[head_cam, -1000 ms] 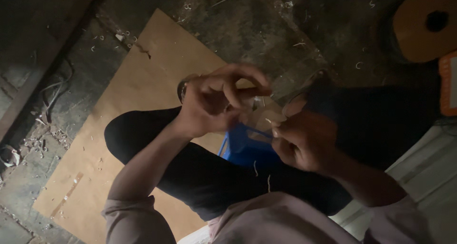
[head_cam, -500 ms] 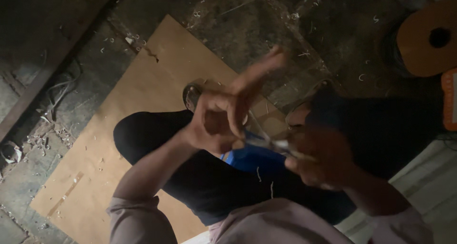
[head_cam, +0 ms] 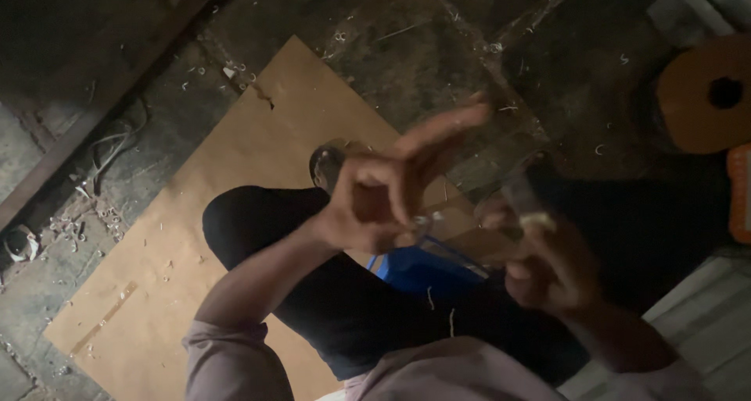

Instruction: The person sits cross-legged on the workshop floor and trims a thin white strip by hand, repeatedly cutting and shaping small pieces with a small blade. They hold the strip against their leg, cut off sections, and set trimmed pieces on the cardboard sheet beside them.

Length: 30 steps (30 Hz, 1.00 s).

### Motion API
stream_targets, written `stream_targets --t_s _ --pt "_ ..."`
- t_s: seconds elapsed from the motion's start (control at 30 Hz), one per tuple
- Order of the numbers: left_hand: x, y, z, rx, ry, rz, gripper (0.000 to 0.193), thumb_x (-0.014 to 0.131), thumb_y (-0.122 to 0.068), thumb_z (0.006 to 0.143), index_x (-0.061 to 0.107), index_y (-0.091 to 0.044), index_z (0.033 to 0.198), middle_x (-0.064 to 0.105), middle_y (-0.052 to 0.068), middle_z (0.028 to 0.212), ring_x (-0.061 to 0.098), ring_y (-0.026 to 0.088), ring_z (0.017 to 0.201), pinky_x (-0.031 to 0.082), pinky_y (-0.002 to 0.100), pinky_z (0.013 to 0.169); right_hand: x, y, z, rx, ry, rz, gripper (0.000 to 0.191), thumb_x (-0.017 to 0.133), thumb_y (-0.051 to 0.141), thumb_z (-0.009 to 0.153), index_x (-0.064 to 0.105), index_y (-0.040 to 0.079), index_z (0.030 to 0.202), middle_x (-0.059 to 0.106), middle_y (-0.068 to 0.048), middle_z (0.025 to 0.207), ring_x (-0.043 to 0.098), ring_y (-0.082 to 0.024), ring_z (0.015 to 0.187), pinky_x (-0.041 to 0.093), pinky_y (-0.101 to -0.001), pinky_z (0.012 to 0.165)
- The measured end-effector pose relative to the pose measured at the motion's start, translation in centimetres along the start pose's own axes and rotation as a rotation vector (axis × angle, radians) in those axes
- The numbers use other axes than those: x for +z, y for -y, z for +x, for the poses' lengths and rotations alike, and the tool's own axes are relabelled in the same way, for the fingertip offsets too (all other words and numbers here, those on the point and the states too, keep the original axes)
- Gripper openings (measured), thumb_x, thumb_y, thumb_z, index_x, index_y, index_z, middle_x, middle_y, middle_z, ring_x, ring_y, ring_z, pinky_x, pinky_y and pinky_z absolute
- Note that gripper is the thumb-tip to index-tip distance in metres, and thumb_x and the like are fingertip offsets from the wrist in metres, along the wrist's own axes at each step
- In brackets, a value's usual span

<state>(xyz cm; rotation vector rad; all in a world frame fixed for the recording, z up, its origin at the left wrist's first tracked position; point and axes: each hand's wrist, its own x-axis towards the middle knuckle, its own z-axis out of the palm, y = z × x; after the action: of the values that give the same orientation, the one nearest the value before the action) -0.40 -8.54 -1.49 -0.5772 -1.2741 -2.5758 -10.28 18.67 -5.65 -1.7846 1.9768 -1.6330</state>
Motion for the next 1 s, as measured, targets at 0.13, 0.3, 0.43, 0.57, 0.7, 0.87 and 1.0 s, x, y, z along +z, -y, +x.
stream_targets --t_s 0.13,0.3,0.43,0.57,0.7,0.87,1.0 --pt "-0.3 1.2 0.1 0.009 0.064 0.280 0.011 0.079 -0.006 0.089 0.071 -0.006 0.080 0.031 0.007 0.171 0.007 0.032 0.164 0.005 0.059 0.138 1.1 0.5 2.3 0.121 -0.058 0.211 0.051 0.061 0.021 0.109 0.044 0.008 0.155 0.062 -0.019 0.138 0.070 -0.025 0.117 0.063 -0.0391 0.095" --pt "0.0 1.7 0.2 -0.029 0.088 0.389 0.012 0.084 -0.009 0.091 0.074 -0.008 0.084 0.034 0.009 0.169 0.008 0.033 0.163 0.014 0.059 0.136 1.6 0.8 3.1 0.348 -0.097 0.315 0.040 0.069 0.012 0.105 0.058 0.000 0.142 0.068 -0.018 0.131 0.071 -0.021 0.109 0.061 -0.0347 0.093" --pt "0.2 0.9 0.4 -0.029 0.055 0.591 0.012 0.085 -0.010 0.083 0.074 -0.007 0.082 0.041 0.014 0.163 0.018 0.037 0.161 0.016 0.060 0.135 1.3 0.4 2.9 0.475 -0.207 0.445 0.033 0.070 0.008 0.106 0.064 0.000 0.138 0.071 -0.016 0.119 0.073 -0.017 0.101 0.063 -0.0312 0.088" --pt "0.1 0.9 0.3 -0.095 -0.033 0.727 0.008 0.078 -0.006 0.085 0.072 -0.007 0.089 0.051 0.017 0.152 0.046 0.032 0.145 0.044 0.047 0.116 0.6 -0.2 3.0 0.409 -0.303 0.393 0.034 0.068 0.006 0.107 0.063 0.004 0.141 0.071 -0.014 0.114 0.073 -0.015 0.096 0.064 -0.0290 0.081" --pt "0.5 2.4 -0.2 -0.307 -0.109 0.762 0.013 0.075 -0.004 0.092 0.066 -0.007 0.100 0.071 0.010 0.128 0.073 0.015 0.098 0.058 0.028 0.073 0.6 -0.6 3.2 0.337 -0.355 0.467 0.038 0.069 0.002 0.108 0.061 0.007 0.145 0.073 -0.014 0.111 0.075 -0.016 0.097 0.065 -0.0291 0.082" --pt "1.7 3.5 -0.8 -0.356 -0.108 0.800 0.025 0.070 -0.001 0.095 0.066 -0.005 0.120 0.075 0.007 0.114 0.076 0.014 0.092 0.061 0.027 0.073 1.1 -0.5 3.2 0.320 -0.292 0.380 0.037 0.066 0.001 0.109 0.059 0.006 0.145 0.074 -0.016 0.113 0.076 -0.018 0.102 0.067 -0.0295 0.086" --pt "2.3 2.8 -0.8 -0.365 -0.115 0.566 0.038 0.063 0.002 0.095 0.056 -0.001 0.132 0.070 0.011 0.118 0.075 0.018 0.104 0.064 0.030 0.085 0.9 -0.2 3.3 0.291 -0.201 0.136 0.034 0.067 0.002 0.108 0.057 0.002 0.141 0.074 -0.019 0.117 0.077 -0.021 0.103 0.067 -0.0306 0.085"
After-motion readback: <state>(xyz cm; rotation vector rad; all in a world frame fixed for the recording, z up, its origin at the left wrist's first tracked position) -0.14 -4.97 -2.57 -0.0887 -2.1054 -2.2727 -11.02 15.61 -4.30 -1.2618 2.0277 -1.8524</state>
